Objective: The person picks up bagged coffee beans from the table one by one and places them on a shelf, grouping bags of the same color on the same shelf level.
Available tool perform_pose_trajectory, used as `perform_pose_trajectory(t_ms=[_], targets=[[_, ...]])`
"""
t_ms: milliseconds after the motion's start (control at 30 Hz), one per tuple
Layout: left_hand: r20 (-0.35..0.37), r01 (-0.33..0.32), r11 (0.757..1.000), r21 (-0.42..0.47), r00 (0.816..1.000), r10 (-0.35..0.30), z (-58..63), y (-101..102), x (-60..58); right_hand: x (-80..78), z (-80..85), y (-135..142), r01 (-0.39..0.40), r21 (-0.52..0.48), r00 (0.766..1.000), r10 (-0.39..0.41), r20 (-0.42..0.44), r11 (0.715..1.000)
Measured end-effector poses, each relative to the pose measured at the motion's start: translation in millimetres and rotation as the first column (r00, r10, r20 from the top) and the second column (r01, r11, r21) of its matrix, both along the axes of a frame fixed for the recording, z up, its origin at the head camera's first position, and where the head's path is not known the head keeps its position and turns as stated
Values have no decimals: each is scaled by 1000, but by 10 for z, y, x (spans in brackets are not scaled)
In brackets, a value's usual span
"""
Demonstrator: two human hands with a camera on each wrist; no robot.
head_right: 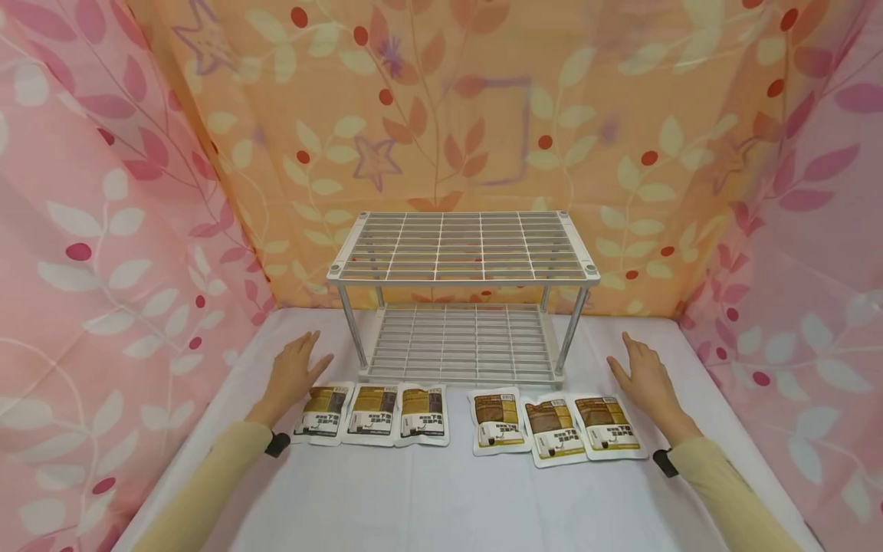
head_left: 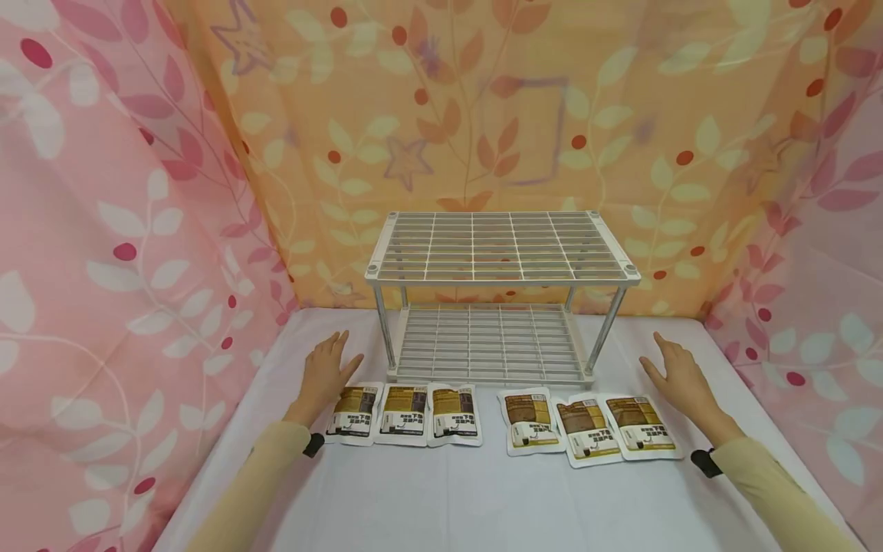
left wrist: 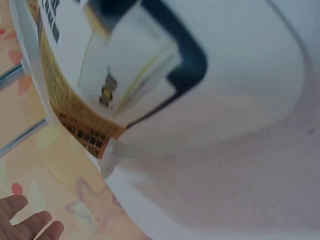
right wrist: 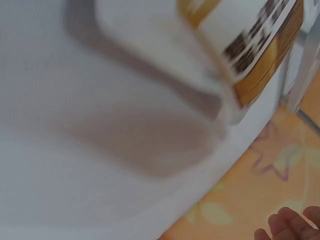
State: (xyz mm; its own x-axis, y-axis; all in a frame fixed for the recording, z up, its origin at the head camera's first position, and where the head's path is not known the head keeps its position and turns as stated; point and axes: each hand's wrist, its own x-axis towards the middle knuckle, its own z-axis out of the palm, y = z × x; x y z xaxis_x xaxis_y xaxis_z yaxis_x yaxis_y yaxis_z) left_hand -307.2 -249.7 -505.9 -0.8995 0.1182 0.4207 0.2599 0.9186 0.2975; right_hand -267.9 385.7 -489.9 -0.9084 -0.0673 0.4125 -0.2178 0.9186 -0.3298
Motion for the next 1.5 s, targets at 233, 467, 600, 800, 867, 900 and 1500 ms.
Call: perform_pose_trajectory(t_ms=[233,467,600,800,867,900,1500], targets=[[45,18,999,39,999,-20,-56,101,146,109,-45,-234,-39,-53,999,40,30,998],[126,57,996,63,990,-65,-16,221,266,191,-61,-373,-33,-113,996,41,74,993],[141,86,994,67,985,-94,14,283,305,242,-38,-455,-36,-129,993,50,104,991],[169,128,990,63,976,-137,50,365,367,285,12,-585,-91,-139,986,109,125,986],[183,138,988,74,972,-150,75,404,404,294,42,-630,-117,-151,983,136,124,982],[189,143,987,79,970,-156,84,423,418,294,54,-649,-126,-156,981,146,127,980],[304,241,948,208,905,-297,135,817,541,231,50,-987,-226,-247,945,274,179,942]])
